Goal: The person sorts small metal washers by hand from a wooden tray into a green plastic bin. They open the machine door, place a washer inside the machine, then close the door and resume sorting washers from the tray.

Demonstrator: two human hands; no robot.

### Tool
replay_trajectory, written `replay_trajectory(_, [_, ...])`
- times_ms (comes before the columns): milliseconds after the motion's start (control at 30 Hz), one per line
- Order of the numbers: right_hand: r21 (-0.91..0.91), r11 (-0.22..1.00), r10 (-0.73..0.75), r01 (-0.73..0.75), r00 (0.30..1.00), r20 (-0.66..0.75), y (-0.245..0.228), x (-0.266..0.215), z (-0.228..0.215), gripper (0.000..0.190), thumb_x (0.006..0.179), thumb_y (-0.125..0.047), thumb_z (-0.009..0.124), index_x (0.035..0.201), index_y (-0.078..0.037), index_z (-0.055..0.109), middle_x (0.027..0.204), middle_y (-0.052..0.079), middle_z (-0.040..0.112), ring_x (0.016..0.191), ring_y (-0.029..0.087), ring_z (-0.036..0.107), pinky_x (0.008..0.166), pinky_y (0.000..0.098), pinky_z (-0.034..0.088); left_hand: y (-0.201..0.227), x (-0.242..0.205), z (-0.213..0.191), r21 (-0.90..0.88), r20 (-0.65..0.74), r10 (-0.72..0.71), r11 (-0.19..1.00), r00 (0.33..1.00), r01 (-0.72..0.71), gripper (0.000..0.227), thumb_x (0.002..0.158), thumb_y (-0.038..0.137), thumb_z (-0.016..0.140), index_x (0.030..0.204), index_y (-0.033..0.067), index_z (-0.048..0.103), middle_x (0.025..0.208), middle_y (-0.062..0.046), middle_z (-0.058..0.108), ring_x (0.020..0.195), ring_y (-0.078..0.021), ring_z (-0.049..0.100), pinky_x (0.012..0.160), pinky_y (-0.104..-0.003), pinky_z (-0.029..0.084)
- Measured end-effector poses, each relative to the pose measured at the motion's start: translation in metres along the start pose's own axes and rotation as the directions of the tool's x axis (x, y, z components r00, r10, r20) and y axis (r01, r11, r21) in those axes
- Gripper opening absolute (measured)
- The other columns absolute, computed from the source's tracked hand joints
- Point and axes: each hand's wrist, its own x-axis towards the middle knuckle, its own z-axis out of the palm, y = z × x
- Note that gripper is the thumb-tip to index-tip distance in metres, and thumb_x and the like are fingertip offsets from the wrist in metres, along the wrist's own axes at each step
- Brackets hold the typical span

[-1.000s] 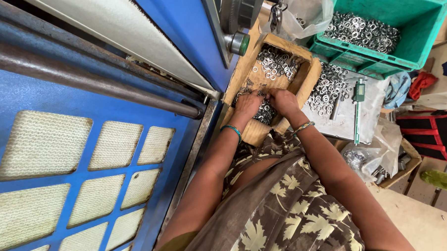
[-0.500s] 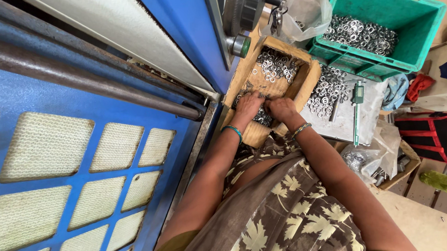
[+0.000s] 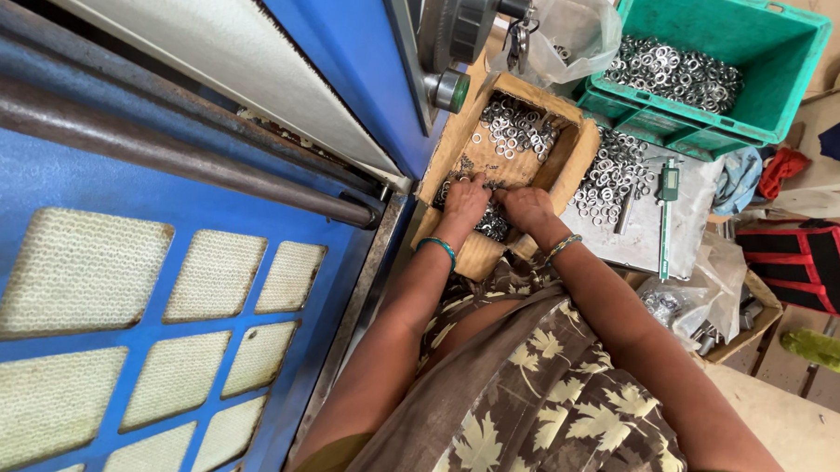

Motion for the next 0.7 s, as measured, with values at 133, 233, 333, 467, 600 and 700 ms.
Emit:
replay_trajectory(133, [-0.019,1.000,0.015,-0.016,0.999,-0.039,0.004,0.010,0.014,0.028,0.098,-0.016,0.054,0.122,-0.021,0.067,0.119,0.005,0.071,0.110,0.025,0.070,0.092,0.0409,0.055,-0.004,-0.004,-0.009,-0.158,-0.041,-0.003,0.987,0.999,-0.004,0.024,0.095,0.016,0.054,0.103,0.0180,0.076,0.124,-0.014,0.062,0.098,-0.0307,0.069,0.081,-0.043,0.056])
replay_trajectory(233, [-0.026,1.000,0.014,-0.015,0.999,-0.036,0.003,0.009,0.012,0.025,0.098,-0.017,0.055,0.119,-0.021,0.068,0.118,0.006,0.071,0.110,0.025,0.070,0.092,0.0403,0.055,-0.005,-0.013,-0.028,-0.236,-0.056,-0.042,0.971,0.998,0.028,0.026,0.085,0.011,0.060,0.106,0.0155,0.073,0.122,-0.015,0.062,0.099,-0.0329,0.069,0.084,-0.046,0.055])
replay_trajectory(333, [-0.009,1.000,0.003,-0.003,1.000,-0.027,0.000,0.004,0.002,0.024,0.094,-0.021,0.060,0.116,-0.020,0.069,0.120,0.006,0.070,0.110,0.026,0.069,0.091,0.0406,0.056,-0.010,-0.024,-0.054,-0.405,-0.022,-0.110,0.910,0.994,0.091,0.025,0.080,0.017,0.068,0.104,0.0122,0.070,0.120,-0.016,0.062,0.098,-0.0360,0.069,0.086,-0.049,0.055])
replay_trajectory(467, [0.035,0.999,0.013,-0.012,0.999,-0.032,-0.006,-0.005,-0.015,0.028,0.091,-0.028,0.067,0.116,-0.017,0.068,0.119,0.007,0.070,0.110,0.027,0.069,0.092,0.0411,0.055,-0.012,-0.030,-0.083,-0.529,-0.003,-0.207,0.830,0.978,0.174,0.025,0.082,0.023,0.071,0.102,0.0086,0.064,0.115,-0.016,0.064,0.095,-0.0391,0.069,0.084,-0.051,0.054])
replay_trajectory(600, [0.130,0.991,0.041,-0.034,0.998,-0.052,-0.005,-0.006,-0.022,0.052,0.086,-0.027,0.072,0.135,-0.017,0.059,0.113,0.013,0.071,0.106,0.031,0.069,0.091,0.0439,0.055,-0.015,-0.032,-0.094,-0.688,0.044,-0.322,0.677,0.946,0.262,0.021,0.086,0.022,0.068,0.102,0.0099,0.061,0.102,-0.013,0.069,0.097,-0.0392,0.068,0.083,-0.050,0.054])
replay_trajectory(700, [0.332,0.943,0.067,-0.012,0.986,-0.153,0.004,0.001,-0.016,0.046,0.083,-0.017,0.070,0.128,-0.019,0.066,0.115,0.014,0.069,0.104,0.035,0.067,0.089,0.0471,0.052,-0.016,-0.033,-0.088,-0.709,0.060,-0.345,0.646,0.937,0.283,0.022,0.085,0.018,0.066,0.106,0.0122,0.060,0.099,-0.013,0.069,0.096,-0.0392,0.068,0.081,-0.050,0.053])
